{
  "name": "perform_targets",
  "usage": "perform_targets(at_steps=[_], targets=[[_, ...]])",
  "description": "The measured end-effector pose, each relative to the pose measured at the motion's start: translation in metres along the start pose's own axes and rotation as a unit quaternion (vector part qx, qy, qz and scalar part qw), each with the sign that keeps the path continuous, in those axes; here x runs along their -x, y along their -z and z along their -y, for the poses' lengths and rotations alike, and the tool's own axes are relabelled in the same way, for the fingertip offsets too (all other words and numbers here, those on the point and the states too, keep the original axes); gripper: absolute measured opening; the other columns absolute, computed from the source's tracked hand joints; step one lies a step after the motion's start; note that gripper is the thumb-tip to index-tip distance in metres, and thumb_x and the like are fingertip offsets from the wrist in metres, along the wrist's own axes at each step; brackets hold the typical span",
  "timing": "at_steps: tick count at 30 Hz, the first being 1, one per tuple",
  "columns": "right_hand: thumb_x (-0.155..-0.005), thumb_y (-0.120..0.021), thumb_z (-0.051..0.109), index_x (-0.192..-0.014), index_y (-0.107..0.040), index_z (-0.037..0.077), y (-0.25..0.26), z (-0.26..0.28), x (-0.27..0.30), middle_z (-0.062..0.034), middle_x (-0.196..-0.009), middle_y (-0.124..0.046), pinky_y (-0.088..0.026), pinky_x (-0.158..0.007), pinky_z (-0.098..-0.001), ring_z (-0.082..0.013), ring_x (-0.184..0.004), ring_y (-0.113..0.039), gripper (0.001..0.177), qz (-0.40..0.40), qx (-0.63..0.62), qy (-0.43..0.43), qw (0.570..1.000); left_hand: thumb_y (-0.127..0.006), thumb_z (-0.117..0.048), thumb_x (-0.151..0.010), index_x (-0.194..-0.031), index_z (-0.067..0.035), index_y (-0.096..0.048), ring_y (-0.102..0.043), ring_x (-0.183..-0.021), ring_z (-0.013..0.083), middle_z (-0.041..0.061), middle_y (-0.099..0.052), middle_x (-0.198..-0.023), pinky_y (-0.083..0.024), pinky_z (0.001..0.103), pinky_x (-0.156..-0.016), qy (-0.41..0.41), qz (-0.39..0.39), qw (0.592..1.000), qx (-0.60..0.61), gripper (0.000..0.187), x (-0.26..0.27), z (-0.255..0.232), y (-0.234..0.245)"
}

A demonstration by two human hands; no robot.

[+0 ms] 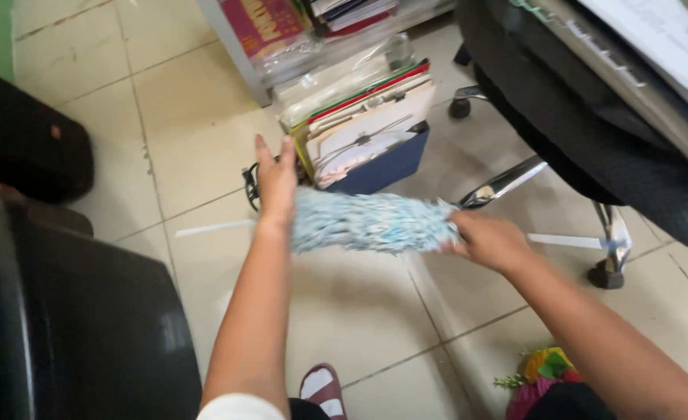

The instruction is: The person organizes files and folders on a chair, then wipes a white cabinet surface with a pink cloth. They move a bouquet of artificial flowers and a party hat to the floor, then use a duster to clean the floor and a file holder.

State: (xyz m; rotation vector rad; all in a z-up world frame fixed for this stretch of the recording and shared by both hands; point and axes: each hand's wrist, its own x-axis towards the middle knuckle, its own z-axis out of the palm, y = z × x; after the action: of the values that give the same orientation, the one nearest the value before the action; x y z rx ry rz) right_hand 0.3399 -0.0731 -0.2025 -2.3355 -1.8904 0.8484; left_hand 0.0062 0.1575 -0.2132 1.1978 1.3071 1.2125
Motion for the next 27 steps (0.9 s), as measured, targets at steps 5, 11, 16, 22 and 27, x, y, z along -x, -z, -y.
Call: perform_targets(at_steps=[5,11,16,22,27], targets=[[-0.095,-0.062,0.050,-0.130,-0.065,0.014,-0.051,-0.115,-0.086,-0.0160,-0.123,-0.071,-0.053,-0.093,-0.0477,-0.0377,-0.111,-0.067,0.050,-0.178,0.027,0.025,0.983,-0.064,-0.027,-0.101,-0.149,0.003,-0.042,-0.049,-0.141,0.0243,0.021,-0.050,-0.152,-0.040,0.033,-0.116,-0.067,-0.043,0.993,0.092,0.061,0.042,0.000,0.093],[-0.106,-0.051,0.059,-0.139,-0.067,0.009,-0.060,-0.204,-0.003,-0.0268,-0.127,-0.070,-0.048,-0.104,-0.0527,-0.0477,-0.121,-0.063,0.062,-0.147,-0.028,-0.225,0.963,-0.064,-0.021,-0.097,-0.133,0.000,-0.060,-0.065,-0.119,0.0222,0.015,-0.069,-0.127,-0.049,0.032,-0.103,0.017,-0.123,0.992,0.009,0.042,0.067,0.063,0.148],[-0.094,-0.056,0.072,-0.125,-0.073,0.002,-0.034,-0.117,0.015,-0.0295,-0.117,-0.071,-0.050,-0.098,-0.0544,-0.0487,-0.114,-0.065,0.078,-0.117,-0.004,-0.241,0.963,-0.067,-0.020,-0.095,-0.131,0.001,-0.062,-0.063,-0.122,0.0247,0.017,-0.068,-0.129,-0.047,0.034,-0.105,-0.014,-0.112,0.989,-0.097,0.041,0.079,0.081,0.126],[-0.093,-0.056,0.078,-0.120,-0.075,-0.001,-0.033,-0.168,0.020,-0.0325,-0.109,-0.075,-0.054,-0.093,-0.0557,-0.0491,-0.108,-0.070,0.086,-0.120,0.035,-0.261,0.957,-0.067,-0.021,-0.095,-0.128,0.002,-0.063,-0.063,-0.119,0.0281,0.017,-0.069,-0.126,-0.047,0.037,-0.103,-0.026,-0.089,0.985,-0.143,0.040,0.076,0.097,0.104],[-0.091,-0.055,0.077,-0.123,-0.076,0.000,-0.035,-0.154,0.034,-0.0266,-0.105,-0.076,-0.055,-0.094,-0.0530,-0.0441,-0.106,-0.074,0.086,-0.054,0.044,-0.319,0.945,-0.058,-0.021,-0.097,-0.123,0.000,-0.065,-0.069,-0.106,0.0281,0.015,-0.073,-0.114,-0.052,0.037,-0.094,0.036,-0.112,0.988,-0.098,0.034,0.060,0.167,0.099]])
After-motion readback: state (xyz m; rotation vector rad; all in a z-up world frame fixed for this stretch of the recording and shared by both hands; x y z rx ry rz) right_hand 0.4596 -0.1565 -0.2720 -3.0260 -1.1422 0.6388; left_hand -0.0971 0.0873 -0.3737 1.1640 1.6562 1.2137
